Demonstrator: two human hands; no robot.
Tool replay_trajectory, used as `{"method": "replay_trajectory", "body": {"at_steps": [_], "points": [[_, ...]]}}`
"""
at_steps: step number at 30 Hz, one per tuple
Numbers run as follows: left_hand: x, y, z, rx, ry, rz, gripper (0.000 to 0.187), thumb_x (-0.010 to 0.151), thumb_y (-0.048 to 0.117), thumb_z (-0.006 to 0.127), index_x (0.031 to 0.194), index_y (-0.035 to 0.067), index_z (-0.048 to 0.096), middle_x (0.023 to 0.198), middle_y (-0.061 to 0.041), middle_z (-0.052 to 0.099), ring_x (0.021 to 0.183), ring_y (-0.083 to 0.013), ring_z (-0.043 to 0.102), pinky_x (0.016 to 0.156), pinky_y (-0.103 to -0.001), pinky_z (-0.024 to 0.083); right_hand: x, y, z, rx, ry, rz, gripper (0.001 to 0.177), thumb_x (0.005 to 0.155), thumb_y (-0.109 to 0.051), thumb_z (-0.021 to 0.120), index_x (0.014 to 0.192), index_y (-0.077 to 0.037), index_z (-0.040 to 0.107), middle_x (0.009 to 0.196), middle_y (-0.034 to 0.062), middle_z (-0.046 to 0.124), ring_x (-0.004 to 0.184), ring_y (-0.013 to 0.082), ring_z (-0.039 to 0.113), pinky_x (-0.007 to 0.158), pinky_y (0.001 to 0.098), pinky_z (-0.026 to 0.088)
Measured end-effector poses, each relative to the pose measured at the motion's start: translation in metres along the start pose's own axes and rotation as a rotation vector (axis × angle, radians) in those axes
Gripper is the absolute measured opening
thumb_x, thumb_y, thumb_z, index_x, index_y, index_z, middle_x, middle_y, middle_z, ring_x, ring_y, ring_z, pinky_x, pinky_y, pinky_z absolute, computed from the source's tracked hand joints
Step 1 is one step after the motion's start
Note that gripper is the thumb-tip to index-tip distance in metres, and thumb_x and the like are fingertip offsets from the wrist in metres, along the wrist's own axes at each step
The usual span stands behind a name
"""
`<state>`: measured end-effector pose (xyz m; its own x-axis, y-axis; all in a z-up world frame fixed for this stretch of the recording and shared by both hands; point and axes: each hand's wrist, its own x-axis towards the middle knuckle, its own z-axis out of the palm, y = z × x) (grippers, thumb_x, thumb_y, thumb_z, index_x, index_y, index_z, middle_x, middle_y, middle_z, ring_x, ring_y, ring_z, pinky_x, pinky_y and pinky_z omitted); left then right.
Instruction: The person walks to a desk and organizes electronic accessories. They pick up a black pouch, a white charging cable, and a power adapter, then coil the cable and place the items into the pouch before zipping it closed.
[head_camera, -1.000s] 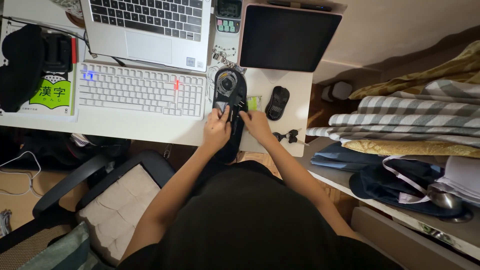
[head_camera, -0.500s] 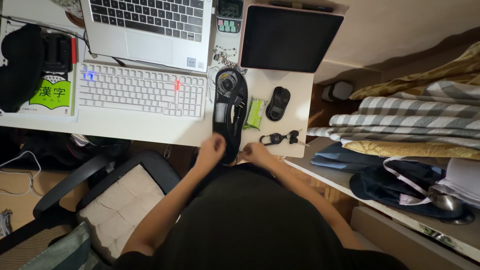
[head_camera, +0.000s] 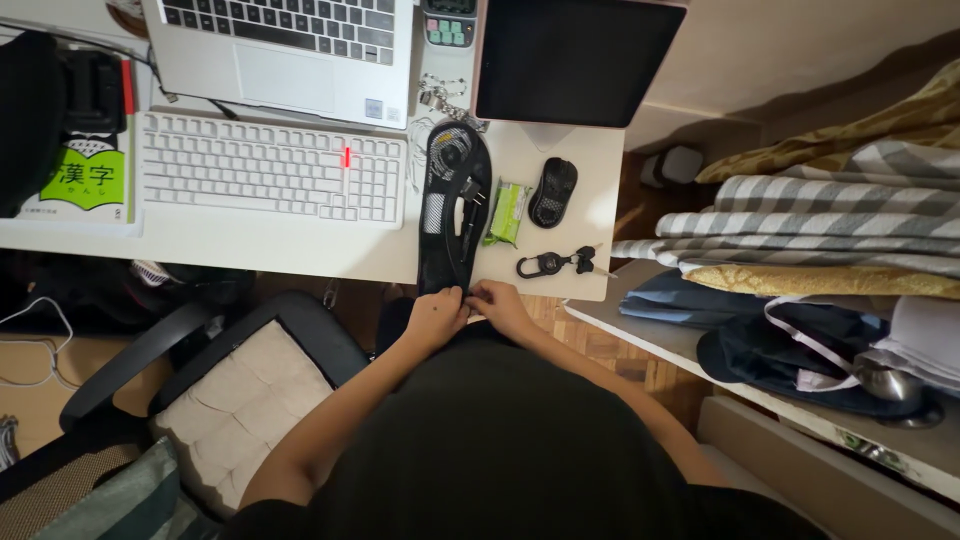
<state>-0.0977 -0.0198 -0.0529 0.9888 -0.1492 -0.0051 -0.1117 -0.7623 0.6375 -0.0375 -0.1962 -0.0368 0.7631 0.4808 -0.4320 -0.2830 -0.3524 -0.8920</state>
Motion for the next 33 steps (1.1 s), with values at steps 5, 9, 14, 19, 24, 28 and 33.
{"method": "replay_trajectory", "body": {"at_steps": [5, 9, 14, 19, 24, 28, 33], "points": [[-0.011, 0.010, -0.014, -0.056, 0.072, -0.108, 0.023, 0.087, 0.022, 0.070, 0.078, 0.005, 0.057, 0.071, -0.017, 0.066, 0.065, -0.0384, 0.067, 0.057, -0.050, 0.053, 0.000, -0.036, -0.023, -0.678, 0.069, -0.384, 0.009, 0.087, -0.015, 0.071, 0.090, -0.007, 0.069, 0.087, 0.0115, 0.068, 0.083, 0.0326, 0.067, 0.069, 0.0430, 0.053], [-0.018, 0.005, -0.020, -0.091, 0.076, -0.121, 0.019, 0.084, 0.017, 0.068, 0.077, 0.005, 0.056, 0.073, -0.017, 0.067, 0.068, -0.0388, 0.067, 0.061, -0.050, 0.054, 0.040, -0.058, -0.038, -0.790, 0.190, -0.504, 0.006, 0.084, -0.015, 0.068, 0.088, -0.010, 0.067, 0.091, 0.0101, 0.067, 0.088, 0.0338, 0.065, 0.069, 0.0460, 0.052], [-0.037, 0.001, -0.051, 0.003, 0.002, -0.163, 0.021, 0.082, 0.023, 0.070, 0.081, 0.006, 0.058, 0.075, -0.014, 0.068, 0.071, -0.0362, 0.068, 0.063, -0.049, 0.054, 0.095, -0.080, -0.065, -0.647, 0.399, -0.347, 0.005, 0.089, -0.013, 0.071, 0.090, -0.008, 0.068, 0.088, 0.0090, 0.067, 0.080, 0.0276, 0.066, 0.072, 0.0392, 0.053], [-0.015, 0.028, -0.095, 0.109, 0.255, -0.261, 0.050, 0.063, 0.040, 0.080, 0.087, 0.002, 0.058, 0.079, -0.016, 0.063, 0.078, -0.0389, 0.064, 0.059, -0.049, 0.052, 0.101, -0.101, -0.065, -0.314, 0.287, -0.602, 0.013, 0.091, -0.001, 0.072, 0.090, -0.001, 0.059, 0.111, 0.0130, 0.053, 0.100, 0.0234, 0.061, 0.087, 0.0347, 0.055], [0.031, 0.036, -0.094, 0.145, 0.373, -0.339, 0.053, 0.076, 0.045, 0.081, 0.100, 0.003, 0.060, 0.089, -0.015, 0.062, 0.084, -0.0344, 0.062, 0.065, -0.047, 0.049, 0.084, -0.134, -0.061, -0.158, 0.221, -0.518, 0.007, 0.091, -0.004, 0.069, 0.089, -0.003, 0.062, 0.116, 0.0093, 0.050, 0.103, 0.0203, 0.060, 0.086, 0.0315, 0.058], [0.036, 0.035, -0.095, 0.276, 0.411, -0.055, 0.033, 0.073, 0.027, 0.078, 0.095, 0.008, 0.061, 0.095, -0.012, 0.061, 0.089, -0.0317, 0.062, 0.068, -0.044, 0.049, 0.064, -0.157, -0.072, -0.271, 0.231, -0.640, 0.008, 0.093, -0.004, 0.070, 0.090, -0.003, 0.063, 0.114, 0.0087, 0.055, 0.103, 0.0207, 0.062, 0.085, 0.0289, 0.051], [0.006, 0.027, -0.141, 0.120, 0.499, 0.276, 0.026, 0.070, 0.007, 0.077, 0.089, 0.006, 0.059, 0.093, -0.011, 0.056, 0.088, -0.0311, 0.059, 0.067, -0.040, 0.051, 0.063, -0.176, -0.117, -0.068, 0.220, -0.621, 0.008, 0.099, -0.005, 0.066, 0.093, -0.001, 0.062, 0.121, 0.0089, 0.058, 0.106, 0.0184, 0.059, 0.094, 0.0299, 0.049]]}}
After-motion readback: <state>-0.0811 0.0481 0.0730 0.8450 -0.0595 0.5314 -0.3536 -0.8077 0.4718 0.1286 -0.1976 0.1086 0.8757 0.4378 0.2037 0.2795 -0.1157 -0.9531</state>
